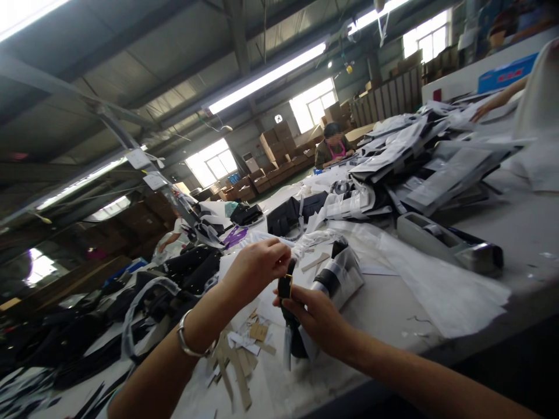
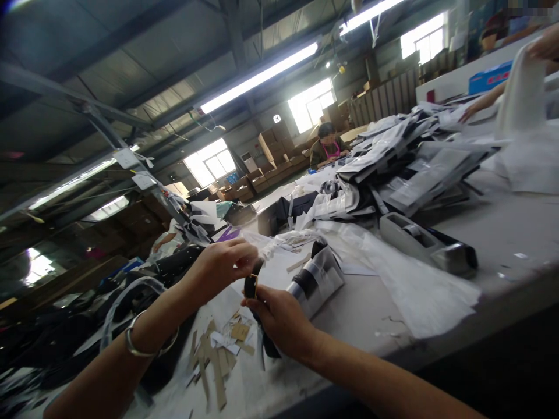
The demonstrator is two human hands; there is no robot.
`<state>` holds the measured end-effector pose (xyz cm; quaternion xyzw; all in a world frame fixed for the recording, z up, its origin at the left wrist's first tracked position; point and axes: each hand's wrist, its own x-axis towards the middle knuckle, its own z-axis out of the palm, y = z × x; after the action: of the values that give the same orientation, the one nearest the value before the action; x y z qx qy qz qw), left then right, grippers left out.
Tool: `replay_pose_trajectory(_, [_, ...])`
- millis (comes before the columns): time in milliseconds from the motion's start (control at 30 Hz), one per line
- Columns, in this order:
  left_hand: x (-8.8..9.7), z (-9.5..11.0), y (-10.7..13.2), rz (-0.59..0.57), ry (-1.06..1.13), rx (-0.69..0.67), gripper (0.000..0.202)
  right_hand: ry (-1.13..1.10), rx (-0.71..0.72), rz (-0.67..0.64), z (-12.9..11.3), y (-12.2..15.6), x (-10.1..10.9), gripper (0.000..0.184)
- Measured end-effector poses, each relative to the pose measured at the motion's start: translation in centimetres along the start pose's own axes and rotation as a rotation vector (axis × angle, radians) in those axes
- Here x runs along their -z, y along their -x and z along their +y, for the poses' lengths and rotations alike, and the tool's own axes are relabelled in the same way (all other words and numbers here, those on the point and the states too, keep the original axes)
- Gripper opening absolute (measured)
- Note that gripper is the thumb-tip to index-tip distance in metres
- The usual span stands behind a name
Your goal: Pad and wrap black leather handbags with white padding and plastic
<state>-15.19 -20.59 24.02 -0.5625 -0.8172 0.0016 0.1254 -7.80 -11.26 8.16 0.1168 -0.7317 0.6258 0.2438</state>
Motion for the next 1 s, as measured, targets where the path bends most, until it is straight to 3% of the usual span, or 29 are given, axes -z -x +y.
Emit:
replay_pose_trajectory(267, [-0.9,-1.5,2.9,0.080,-0.074,-0.254,0.006,-0.155,-0.064,-0.010,-0.1,0.0,0.4,0.029])
replay_pose_trajectory(400, [-1.8,-1.4,4.4,0.225,-0.111,-0.198,0.005,-0.220,-0.115,0.058,-0.5,0.6,0.1,0.032])
replay_pose_trajectory(500, [-2.7,-0.4,4.5,0.336,-0.130,-0.138,0.007,-0.191,-0.074,0.082,-0.7,0.7,-0.2,0.029])
replay_pose_trajectory(700, [-3.2,1.0,4.0,0.244,-0.154,-0.344,0.012,-0.022,0.043,0.158,-0.5,0.5,0.0,0.031])
replay_pose_trajectory(867, [-2.6,0.0,5.1,0.460,0.197,0.015,0.004,-0.156,-0.068,0.153,-0.8,0.9,0.7,0.027])
replay_pose_trajectory(1000, [-3.5,-0.2,5.1,0.417,0.366,0.109,0.014,-0.164,-0.044,0.141,-1.1,1.0,0.6,0.026])
